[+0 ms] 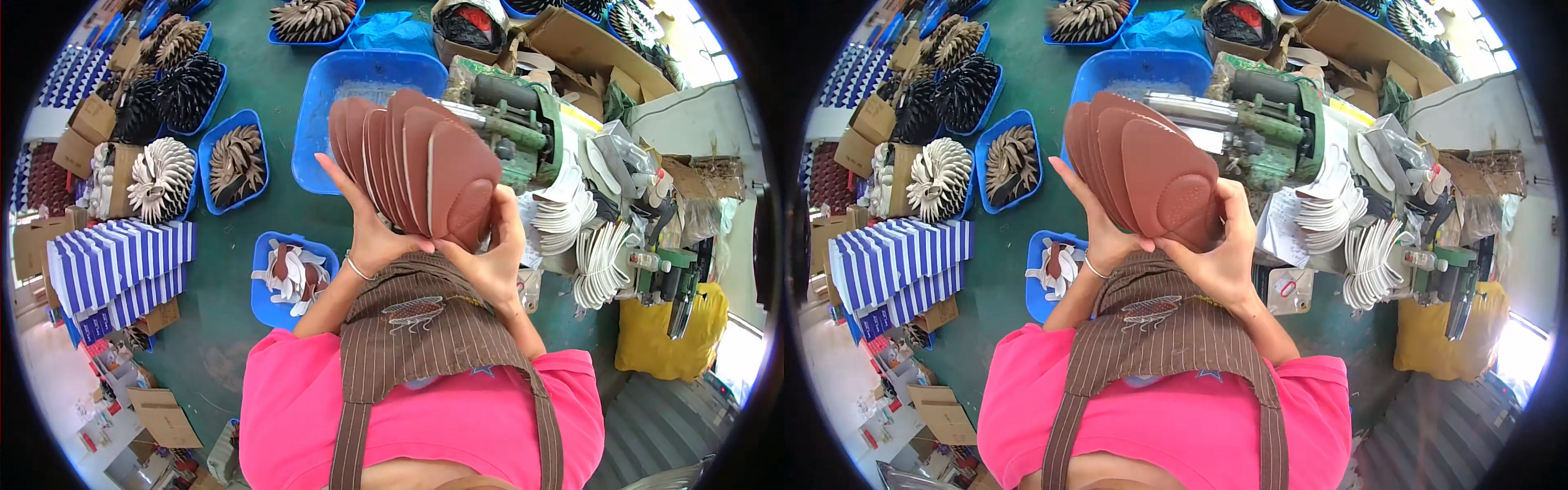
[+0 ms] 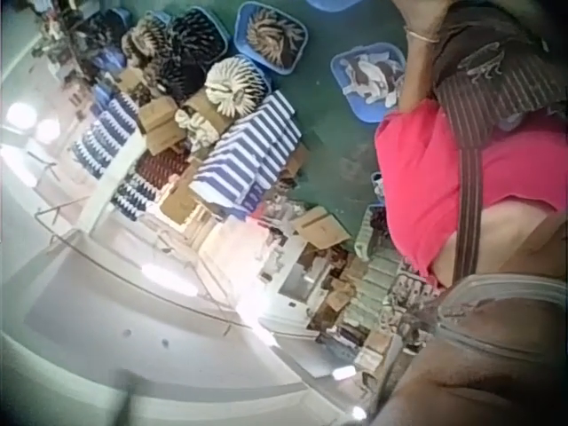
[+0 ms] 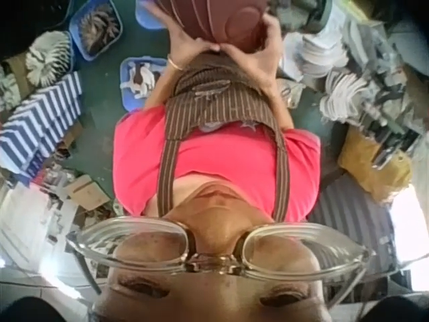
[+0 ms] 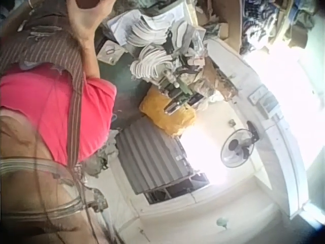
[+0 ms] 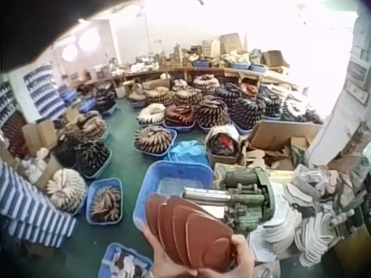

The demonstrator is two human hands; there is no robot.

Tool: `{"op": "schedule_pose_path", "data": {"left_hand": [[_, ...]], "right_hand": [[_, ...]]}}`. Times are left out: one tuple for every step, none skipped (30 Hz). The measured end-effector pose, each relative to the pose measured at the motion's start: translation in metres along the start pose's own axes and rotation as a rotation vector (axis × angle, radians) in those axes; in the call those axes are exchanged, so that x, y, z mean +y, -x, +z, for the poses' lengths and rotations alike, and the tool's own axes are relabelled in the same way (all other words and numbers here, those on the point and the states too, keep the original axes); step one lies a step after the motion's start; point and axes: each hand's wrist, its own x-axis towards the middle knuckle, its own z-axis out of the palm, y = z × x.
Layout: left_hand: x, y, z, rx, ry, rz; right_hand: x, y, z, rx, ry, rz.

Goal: Processing shoe insoles through a machine and sorting them into bins.

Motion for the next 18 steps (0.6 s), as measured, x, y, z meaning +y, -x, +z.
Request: {"op": "schedule_pose_path", "data": {"left_hand": [[-0.002,-0.002,-0.014,-0.034,0.000,-0.047],[-0.009,-0.003,-0.029,-0.046,0.008,-0.058],[-0.017,-0.004,-0.043,-0.060,-0.046,-0.041],[-0.023,-0.005,-0.054,-0.077,-0.099,-0.025],[-0.028,-0.006,-0.061,-0.096,-0.090,-0.039],[-0.032,-0.007,-0.069,-0.098,-0.048,-0.081],[-0.035,-0.009,-0.074,-0.102,-0.005,-0.126],[-0.036,-0.011,-0.081,-0.130,0.004,-0.143],[-0.036,-0.015,-0.086,-0.142,-0.058,-0.127],[-0.037,-0.017,-0.090,-0.148,-0.120,-0.108],[-0.037,-0.019,-0.092,-0.172,-0.108,-0.122],[-0.037,-0.022,-0.093,-0.164,-0.082,-0.139],[-0.038,-0.024,-0.094,-0.154,-0.056,-0.156],[-0.041,-0.023,-0.094,-0.173,-0.047,-0.164],[-0.045,-0.021,-0.096,-0.140,-0.039,-0.167],[-0.050,-0.019,-0.097,-0.105,-0.033,-0.169],[-0.054,-0.018,-0.098,-0.079,-0.064,-0.151],[-0.054,-0.018,-0.099,-0.090,-0.061,-0.156]], "right_hand": [[-0.002,-0.001,0.012,-0.016,-0.049,0.100],[-0.004,-0.002,0.024,-0.028,-0.100,0.201],[-0.005,-0.003,0.034,-0.015,-0.091,0.215],[-0.004,-0.004,0.043,0.001,-0.178,0.264],[-0.002,-0.005,0.050,0.021,-0.266,0.313],[0.002,-0.004,0.058,0.047,-0.356,0.360],[0.007,-0.003,0.061,0.042,-0.360,0.388],[0.009,-0.001,0.069,0.070,-0.352,0.404],[0.011,0.001,0.074,0.119,-0.427,0.428],[0.013,0.004,0.079,0.161,-0.503,0.448],[0.015,0.006,0.083,0.183,-0.552,0.474],[0.017,0.007,0.086,0.208,-0.542,0.482],[0.021,0.009,0.088,0.239,-0.621,0.542],[0.025,0.012,0.091,0.269,-0.702,0.600],[0.032,0.016,0.096,0.301,-0.693,0.586],[0.037,0.017,0.100,0.315,-0.689,0.587],[0.040,0.017,0.103,0.338,-0.688,0.562],[0.044,0.018,0.105,0.363,-0.687,0.541]]}}
